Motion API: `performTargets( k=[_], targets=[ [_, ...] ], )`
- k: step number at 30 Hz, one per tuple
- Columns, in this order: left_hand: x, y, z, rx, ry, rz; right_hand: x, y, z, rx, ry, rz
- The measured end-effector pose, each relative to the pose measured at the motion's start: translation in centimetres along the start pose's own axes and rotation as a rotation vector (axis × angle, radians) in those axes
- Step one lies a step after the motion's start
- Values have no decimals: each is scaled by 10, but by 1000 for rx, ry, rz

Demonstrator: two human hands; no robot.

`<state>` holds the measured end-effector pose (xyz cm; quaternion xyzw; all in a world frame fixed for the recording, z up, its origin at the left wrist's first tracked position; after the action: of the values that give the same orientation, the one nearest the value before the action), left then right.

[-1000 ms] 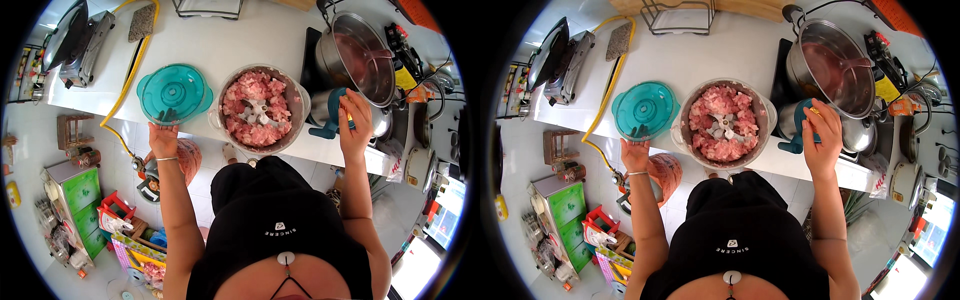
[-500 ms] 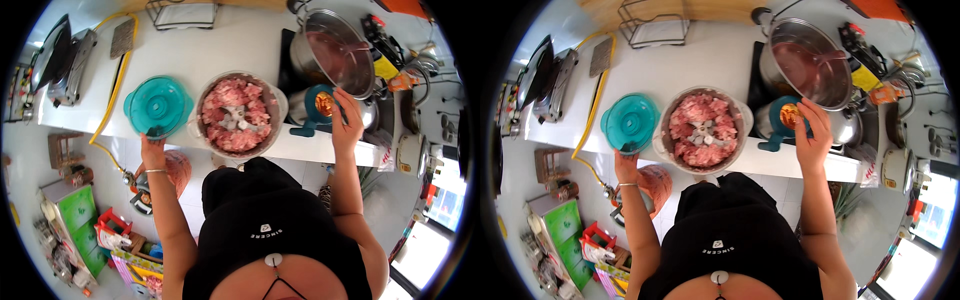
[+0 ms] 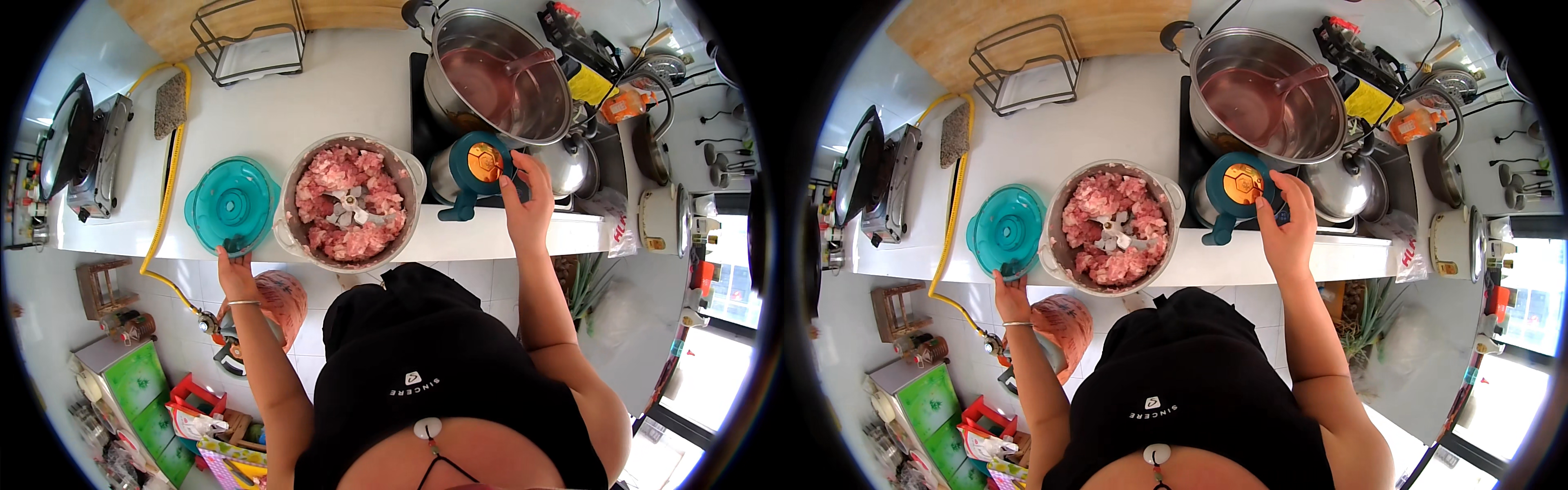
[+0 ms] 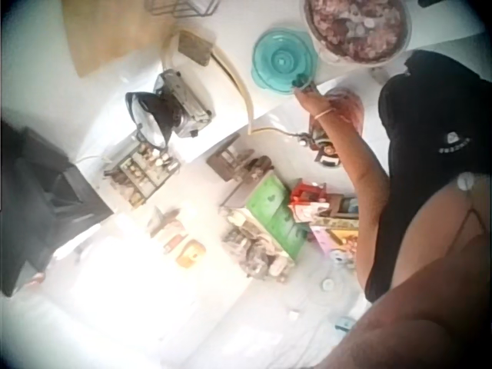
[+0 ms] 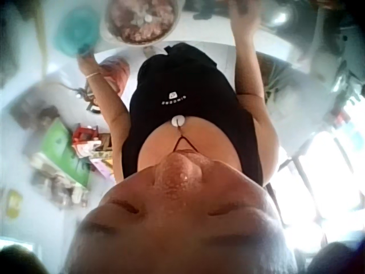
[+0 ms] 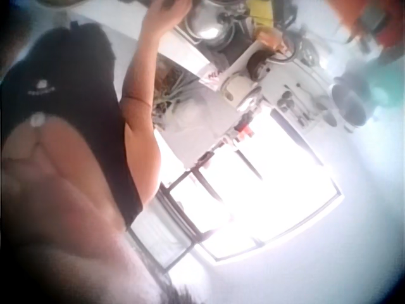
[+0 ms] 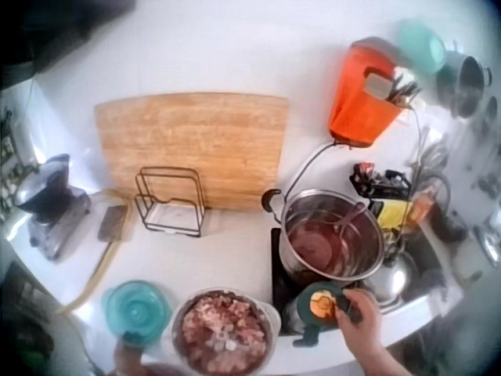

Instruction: The person uses a manual meat grinder to process chunks of raw meat into a mince. They repeatedly attach the grinder to a bowl, crank the handle, and then detach it to check the contents. At one point, they add water from a measuring cup into the grinder before continuing to process the meat.

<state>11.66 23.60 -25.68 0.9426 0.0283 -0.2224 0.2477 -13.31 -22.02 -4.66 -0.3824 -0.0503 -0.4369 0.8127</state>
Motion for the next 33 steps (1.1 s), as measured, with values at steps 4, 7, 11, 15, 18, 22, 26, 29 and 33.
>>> performTargets(
  k=[4, 7, 11, 15, 18, 22, 26, 29, 33],
  targets=[
    [-2, 5, -1, 46, 17, -6, -3, 2, -4, 10, -2, 4],
    [-6, 10, -3, 58, 28, -20, -3, 1, -3, 21, -1, 8],
    [-3, 6, 0, 63, 52, 8, -4, 1, 0, 16, -1, 9],
    [-2, 5, 2, 58, 61, 15, -5, -1, -1, 25, 0, 16],
    [-1, 2, 2, 50, 59, 24, -6, -1, 0, 31, 1, 20],
    [2, -1, 5, 44, 63, 21, -8, -2, 2, 25, -10, 21],
    [1, -1, 6, 66, 51, -14, -9, -3, 3, 36, 10, 40],
    [-2, 2, 4, 65, 55, 6, -10, -2, 5, 28, 26, 56],
    [-6, 6, 2, 49, 63, 17, -9, 0, 7, 12, 26, 72]
  ],
)
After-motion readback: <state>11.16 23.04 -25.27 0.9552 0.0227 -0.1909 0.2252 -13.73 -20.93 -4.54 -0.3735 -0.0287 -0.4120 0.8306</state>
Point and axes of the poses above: each hand's wrist, its own x-axis towards the middle knuckle, its own y-axis out of the palm, z = x × y, the point moved 2 cm from there along x, towards the middle knuckle, and after that the axes turned 2 degrees about x, right-handed, at the moved point
